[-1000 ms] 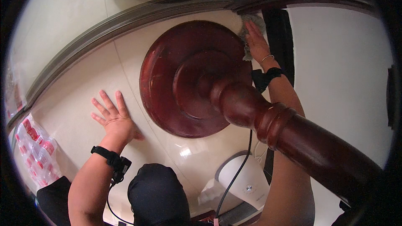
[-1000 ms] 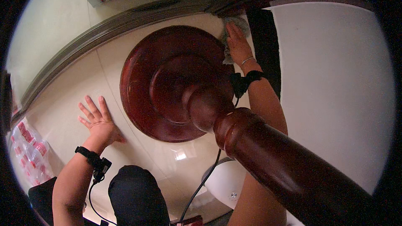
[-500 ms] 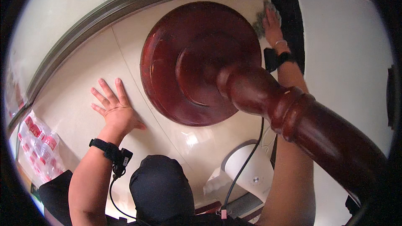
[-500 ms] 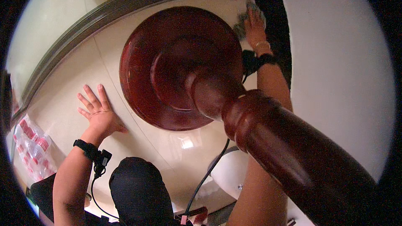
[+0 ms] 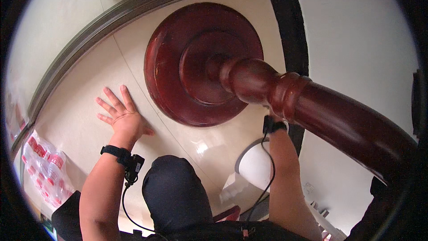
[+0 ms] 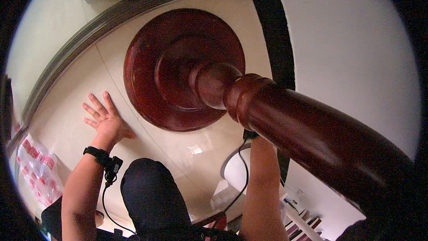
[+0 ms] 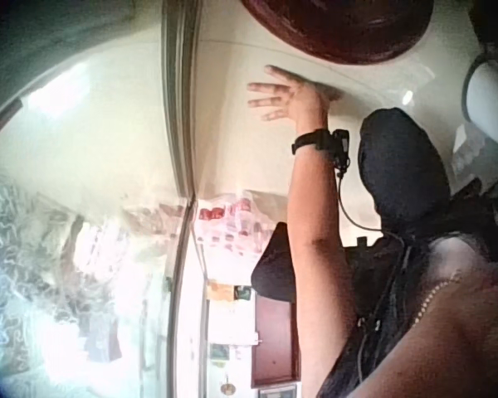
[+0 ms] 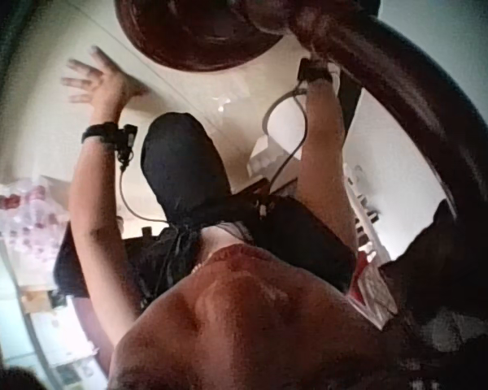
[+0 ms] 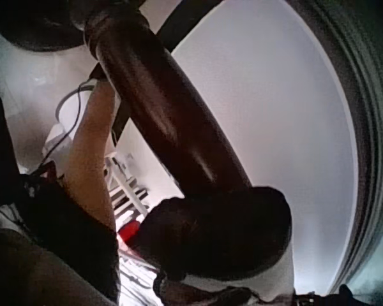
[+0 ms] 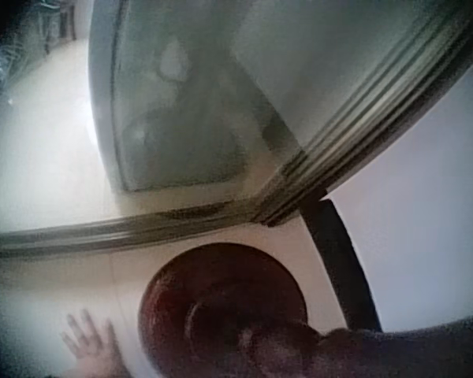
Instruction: The person wipes the floor around a furniture base and various items with a cloth, then walks to a sink to rinse the cloth by hand.
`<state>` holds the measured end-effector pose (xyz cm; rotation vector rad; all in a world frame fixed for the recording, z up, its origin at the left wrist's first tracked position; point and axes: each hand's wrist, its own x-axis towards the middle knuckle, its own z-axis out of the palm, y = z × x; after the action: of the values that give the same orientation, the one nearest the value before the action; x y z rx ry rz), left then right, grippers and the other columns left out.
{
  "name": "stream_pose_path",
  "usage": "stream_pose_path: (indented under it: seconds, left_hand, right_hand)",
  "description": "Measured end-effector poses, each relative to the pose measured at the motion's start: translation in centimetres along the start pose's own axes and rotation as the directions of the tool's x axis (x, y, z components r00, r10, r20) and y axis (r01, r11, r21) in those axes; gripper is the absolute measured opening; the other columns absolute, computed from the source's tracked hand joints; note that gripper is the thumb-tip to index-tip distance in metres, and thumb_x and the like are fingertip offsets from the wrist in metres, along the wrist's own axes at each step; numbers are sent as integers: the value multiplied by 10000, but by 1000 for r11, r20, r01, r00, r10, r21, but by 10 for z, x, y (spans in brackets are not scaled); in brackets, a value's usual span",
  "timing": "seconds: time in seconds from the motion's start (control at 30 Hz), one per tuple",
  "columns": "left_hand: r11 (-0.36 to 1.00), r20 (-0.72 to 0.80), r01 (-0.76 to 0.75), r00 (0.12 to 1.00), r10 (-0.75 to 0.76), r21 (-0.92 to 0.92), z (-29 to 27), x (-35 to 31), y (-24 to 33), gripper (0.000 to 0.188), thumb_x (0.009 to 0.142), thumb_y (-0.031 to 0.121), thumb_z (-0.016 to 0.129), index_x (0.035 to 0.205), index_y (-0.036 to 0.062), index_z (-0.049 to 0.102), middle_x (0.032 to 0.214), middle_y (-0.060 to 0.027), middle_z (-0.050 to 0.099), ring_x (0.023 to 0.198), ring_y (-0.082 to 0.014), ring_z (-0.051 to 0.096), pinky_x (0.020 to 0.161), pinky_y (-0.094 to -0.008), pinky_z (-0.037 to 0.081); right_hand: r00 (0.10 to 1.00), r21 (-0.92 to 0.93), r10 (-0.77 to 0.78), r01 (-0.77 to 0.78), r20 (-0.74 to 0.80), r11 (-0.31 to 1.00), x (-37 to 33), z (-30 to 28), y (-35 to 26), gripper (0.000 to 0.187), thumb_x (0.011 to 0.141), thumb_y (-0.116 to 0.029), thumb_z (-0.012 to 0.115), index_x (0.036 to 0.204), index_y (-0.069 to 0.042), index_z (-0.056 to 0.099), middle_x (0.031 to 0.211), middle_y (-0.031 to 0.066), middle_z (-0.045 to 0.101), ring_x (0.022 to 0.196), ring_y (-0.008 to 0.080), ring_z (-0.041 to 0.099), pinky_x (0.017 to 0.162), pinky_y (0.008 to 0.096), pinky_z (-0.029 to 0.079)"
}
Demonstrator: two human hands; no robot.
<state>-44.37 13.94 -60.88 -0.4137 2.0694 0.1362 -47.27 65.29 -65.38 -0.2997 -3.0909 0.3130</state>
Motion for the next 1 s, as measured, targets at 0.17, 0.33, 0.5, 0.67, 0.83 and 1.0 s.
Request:
stream_pose_path:
  seconds: [0.17, 0.33, 0.5, 0.67, 0.83, 1.0]
  left_hand:
    - [1000, 58, 18, 998, -19, 18, -11, -10, 5, 1660, 400, 478, 947, 1521, 60, -204, 1497, -370, -305, 1335, -632, -285, 985, -821, -1]
    - [1000, 49, 26, 998, -26, 7, -9, -7, 6, 1613, 452, 442, 939, 1521, 65, -207, 1503, -367, -297, 1340, -626, -281, 997, -810, -11]
    - [999, 28, 3, 1000, -4, 37, -10, -9, 8, 1605, 474, 431, 942, 1514, 79, -229, 1488, -376, -313, 1327, -639, -284, 986, -819, -10]
    - [1000, -19, -7, 1000, 7, 25, 0, -8, 9, 1623, 495, 434, 945, 1486, 107, -298, 1451, -384, -367, 1315, -662, -273, 953, -839, -2]
    - [999, -44, -17, 999, 19, 51, 6, -7, 10, 1626, 500, 457, 944, 1485, 117, -304, 1452, -381, -369, 1318, -663, -265, 956, -839, 15]
    - [1000, -115, 16, 993, -18, -26, 18, -1, 8, 1617, 473, 424, 966, 1524, 202, -242, 1512, -309, -339, 1385, -590, -235, 996, -812, 32]
  right_hand:
    - [965, 95, -206, 193, 160, 977, 130, -13, -36, 468, 1023, -249, 440, 1491, -242, 409, 1507, 144, 422, 1393, 289, 393, 1157, 398, 319]
    - [846, 374, -371, 226, 382, 899, 221, -7, -139, 442, 995, -212, 496, 1435, -256, 503, 1492, 85, 466, 1350, 290, 456, 1128, 392, 362]
    - [888, 473, -368, 209, 275, 856, 189, 0, -135, 414, 975, -209, 560, 1387, -182, 562, 1448, 118, 511, 1251, 311, 543, 1083, 404, 398]
    - [982, 370, -150, 100, 110, 924, 125, 2, -62, 426, 951, -172, 526, 1373, -117, 557, 1377, 147, 563, 1208, 331, 568, 1042, 395, 420]
    - [993, 321, 99, -71, -71, 945, -11, 13, -42, 443, 927, -136, 491, 1358, -52, 553, 1305, 176, 614, 1165, 351, 593, 1000, 387, 442]
    - [954, 283, 285, -249, -94, 926, -143, 4, -115, 452, 944, -99, 472, 1393, -63, 517, 1385, 192, 543, 1272, 350, 511, 1108, 428, 359]
